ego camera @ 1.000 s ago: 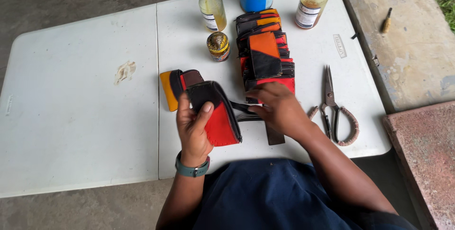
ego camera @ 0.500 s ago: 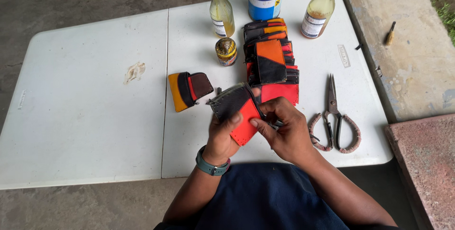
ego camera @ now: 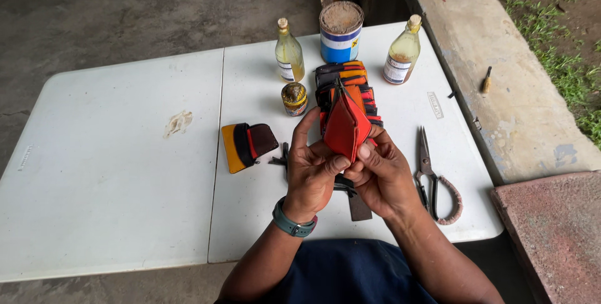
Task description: The person holds leather wallet components, folds the leather edges, inserts a leather divider, and aligns the pieces for assembly by hand.
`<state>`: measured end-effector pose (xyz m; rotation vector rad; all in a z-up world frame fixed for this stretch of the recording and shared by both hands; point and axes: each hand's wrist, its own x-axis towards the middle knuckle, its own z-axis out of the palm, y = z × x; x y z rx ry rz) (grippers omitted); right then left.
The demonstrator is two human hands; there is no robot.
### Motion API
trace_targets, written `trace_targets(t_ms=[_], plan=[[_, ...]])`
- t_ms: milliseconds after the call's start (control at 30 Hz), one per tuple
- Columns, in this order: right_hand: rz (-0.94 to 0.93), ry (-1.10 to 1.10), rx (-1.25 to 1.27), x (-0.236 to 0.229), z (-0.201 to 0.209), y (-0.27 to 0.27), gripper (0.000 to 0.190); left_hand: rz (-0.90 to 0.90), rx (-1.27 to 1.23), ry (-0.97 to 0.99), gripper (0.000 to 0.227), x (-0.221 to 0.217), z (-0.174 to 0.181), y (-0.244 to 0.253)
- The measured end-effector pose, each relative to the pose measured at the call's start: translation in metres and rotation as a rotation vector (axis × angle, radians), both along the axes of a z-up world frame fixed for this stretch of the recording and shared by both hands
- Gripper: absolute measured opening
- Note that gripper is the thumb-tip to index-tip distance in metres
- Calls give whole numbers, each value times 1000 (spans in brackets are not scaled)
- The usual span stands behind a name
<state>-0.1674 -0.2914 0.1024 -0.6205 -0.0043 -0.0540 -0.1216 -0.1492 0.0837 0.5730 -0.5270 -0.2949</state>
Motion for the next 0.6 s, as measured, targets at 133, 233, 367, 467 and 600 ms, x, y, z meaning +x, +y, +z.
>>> trace_targets(t_ms=[133,233,367,467,600], plan=[[98,-98,91,-1,-1,3,39,-23,-42,-1,83,4,2,-7],[261,-247,169,-7,-8,-1,43,-186,-169,173,81,2,0,-6],[315,-144,27,-11,-13,-12,40,-376,-120,24,77,11,-15,5],[61,166,62,-5,-12,-18,38,-353,256,-179,73,37,-25,25],[-23,40,-76,-6,-24,-16,34,-409,182,-51,69,39,-33,15]])
